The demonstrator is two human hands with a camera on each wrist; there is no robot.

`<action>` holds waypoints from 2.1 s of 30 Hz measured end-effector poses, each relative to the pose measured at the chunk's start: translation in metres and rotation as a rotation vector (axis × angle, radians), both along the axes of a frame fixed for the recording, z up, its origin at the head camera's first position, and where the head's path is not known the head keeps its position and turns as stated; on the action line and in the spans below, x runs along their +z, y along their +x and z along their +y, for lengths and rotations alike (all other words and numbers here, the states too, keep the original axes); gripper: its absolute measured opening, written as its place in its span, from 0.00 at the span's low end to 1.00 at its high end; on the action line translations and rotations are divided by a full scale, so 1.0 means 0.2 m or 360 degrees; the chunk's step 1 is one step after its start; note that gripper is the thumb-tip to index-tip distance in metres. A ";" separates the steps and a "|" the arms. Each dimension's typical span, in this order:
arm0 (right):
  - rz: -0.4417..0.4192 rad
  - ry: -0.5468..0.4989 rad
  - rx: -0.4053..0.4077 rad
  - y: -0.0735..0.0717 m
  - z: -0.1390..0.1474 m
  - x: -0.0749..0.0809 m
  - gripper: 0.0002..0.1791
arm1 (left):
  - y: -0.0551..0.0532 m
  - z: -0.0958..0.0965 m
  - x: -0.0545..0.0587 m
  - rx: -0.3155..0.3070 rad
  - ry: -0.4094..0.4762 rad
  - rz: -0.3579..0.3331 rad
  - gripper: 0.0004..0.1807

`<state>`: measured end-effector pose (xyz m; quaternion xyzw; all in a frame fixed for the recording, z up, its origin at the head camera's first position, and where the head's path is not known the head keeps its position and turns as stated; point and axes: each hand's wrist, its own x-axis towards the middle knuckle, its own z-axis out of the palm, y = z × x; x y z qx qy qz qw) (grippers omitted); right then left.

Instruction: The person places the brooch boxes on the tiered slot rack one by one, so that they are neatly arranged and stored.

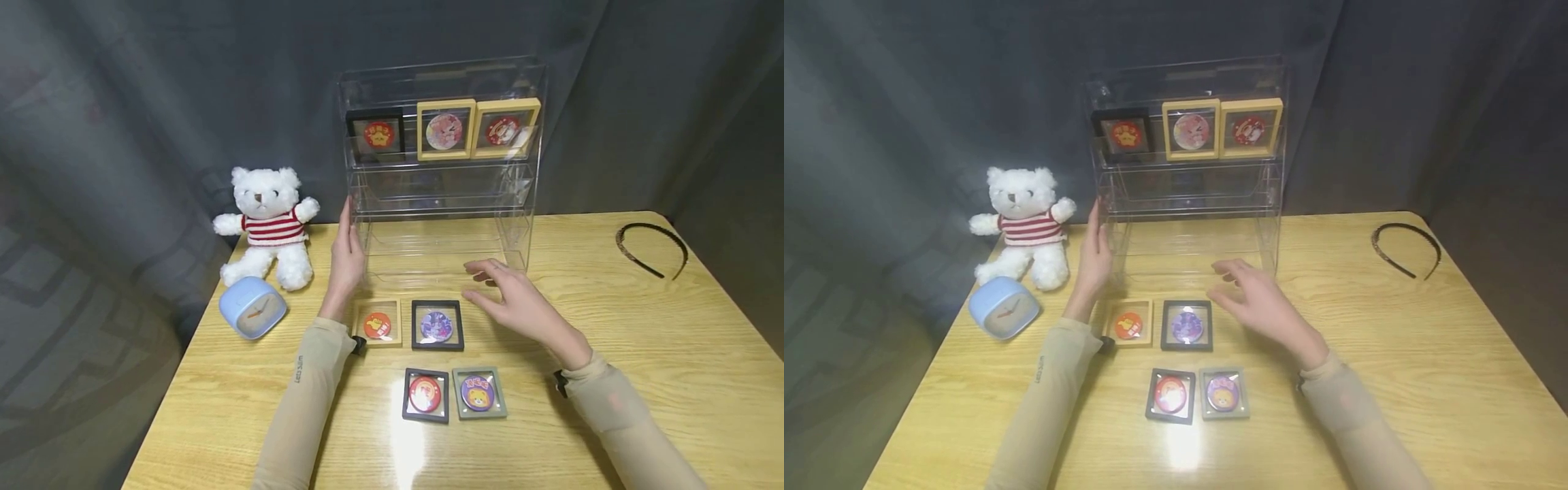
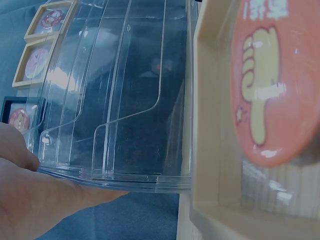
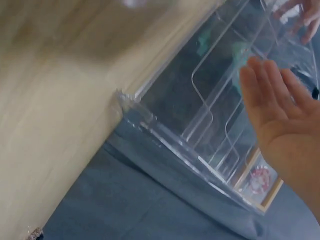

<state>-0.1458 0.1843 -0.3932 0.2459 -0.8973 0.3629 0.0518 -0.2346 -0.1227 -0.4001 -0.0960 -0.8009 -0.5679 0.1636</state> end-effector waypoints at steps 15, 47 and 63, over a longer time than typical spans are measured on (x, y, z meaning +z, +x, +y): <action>-0.0146 0.0412 0.0222 0.04 -0.05 -0.13 0.49 | 0.00 0.01 0.00 0.0005 -0.0029 0.0041 0.31; -0.0194 0.0333 0.0306 0.05 -0.10 -0.14 0.51 | -0.01 0.00 -0.01 0.0014 -0.0017 0.0079 0.31; 0.0094 0.0107 0.0246 0.03 -0.10 -0.11 0.24 | -0.01 0.00 -0.01 0.0014 -0.0017 0.0053 0.31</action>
